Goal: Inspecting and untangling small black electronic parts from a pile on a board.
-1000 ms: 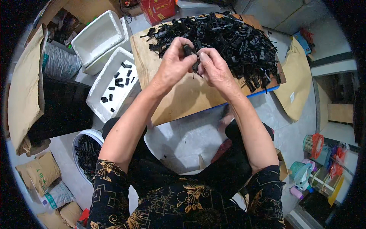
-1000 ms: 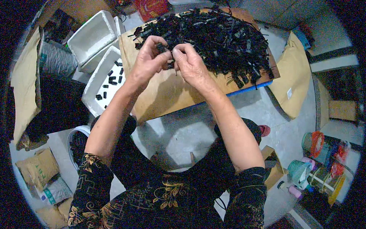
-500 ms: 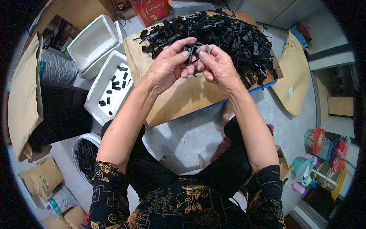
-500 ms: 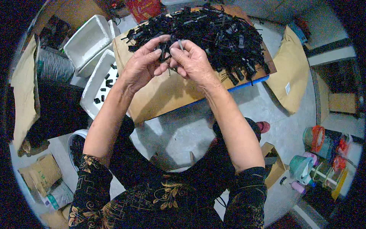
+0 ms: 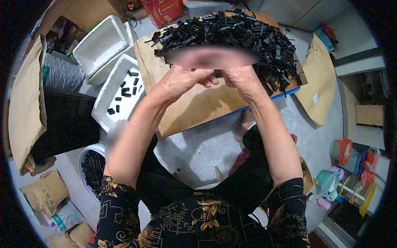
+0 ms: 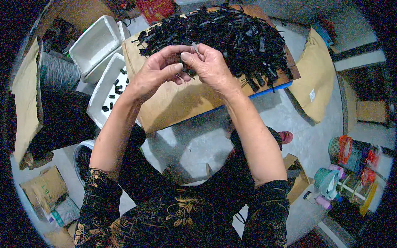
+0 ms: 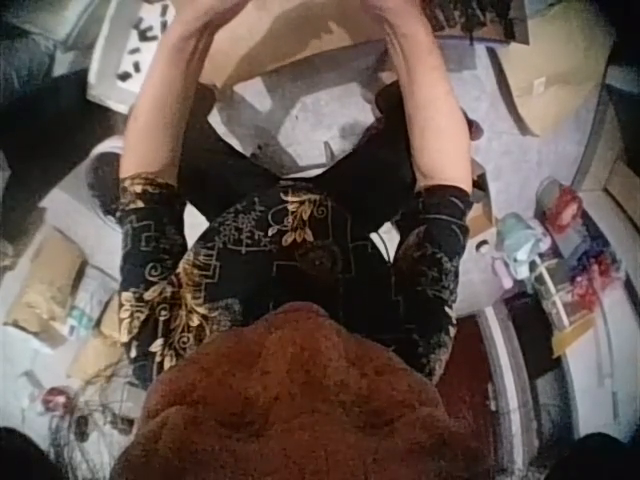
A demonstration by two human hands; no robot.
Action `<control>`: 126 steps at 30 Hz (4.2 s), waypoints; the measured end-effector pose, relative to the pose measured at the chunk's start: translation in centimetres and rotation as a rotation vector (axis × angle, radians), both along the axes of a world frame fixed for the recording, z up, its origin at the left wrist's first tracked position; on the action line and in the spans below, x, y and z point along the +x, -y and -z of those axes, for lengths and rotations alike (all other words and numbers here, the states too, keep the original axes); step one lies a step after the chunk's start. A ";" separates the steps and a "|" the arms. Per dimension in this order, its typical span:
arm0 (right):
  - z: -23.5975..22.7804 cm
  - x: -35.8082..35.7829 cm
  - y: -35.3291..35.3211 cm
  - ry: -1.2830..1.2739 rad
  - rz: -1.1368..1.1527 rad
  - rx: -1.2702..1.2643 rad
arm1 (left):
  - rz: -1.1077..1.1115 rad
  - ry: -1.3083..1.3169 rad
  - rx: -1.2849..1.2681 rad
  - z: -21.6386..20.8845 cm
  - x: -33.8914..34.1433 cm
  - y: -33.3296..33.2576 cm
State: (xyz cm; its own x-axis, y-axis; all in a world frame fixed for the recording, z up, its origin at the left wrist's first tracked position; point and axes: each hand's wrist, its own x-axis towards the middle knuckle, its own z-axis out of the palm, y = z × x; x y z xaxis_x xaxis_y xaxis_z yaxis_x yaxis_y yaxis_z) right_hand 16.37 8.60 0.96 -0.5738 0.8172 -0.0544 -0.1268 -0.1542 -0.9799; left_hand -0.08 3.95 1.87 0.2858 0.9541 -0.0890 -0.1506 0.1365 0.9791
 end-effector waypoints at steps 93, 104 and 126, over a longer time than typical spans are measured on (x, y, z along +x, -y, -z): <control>1.0 -0.8 -0.7 0.459 -0.061 0.673 | -0.021 0.330 -0.301 2.3 -5.2 -0.8; -0.5 2.8 0.5 0.232 -0.182 0.722 | 0.283 0.973 -0.520 2.9 -1.1 0.6; 0.6 0.5 1.7 0.289 -0.072 0.222 | -0.200 -0.251 0.099 0.5 0.8 0.6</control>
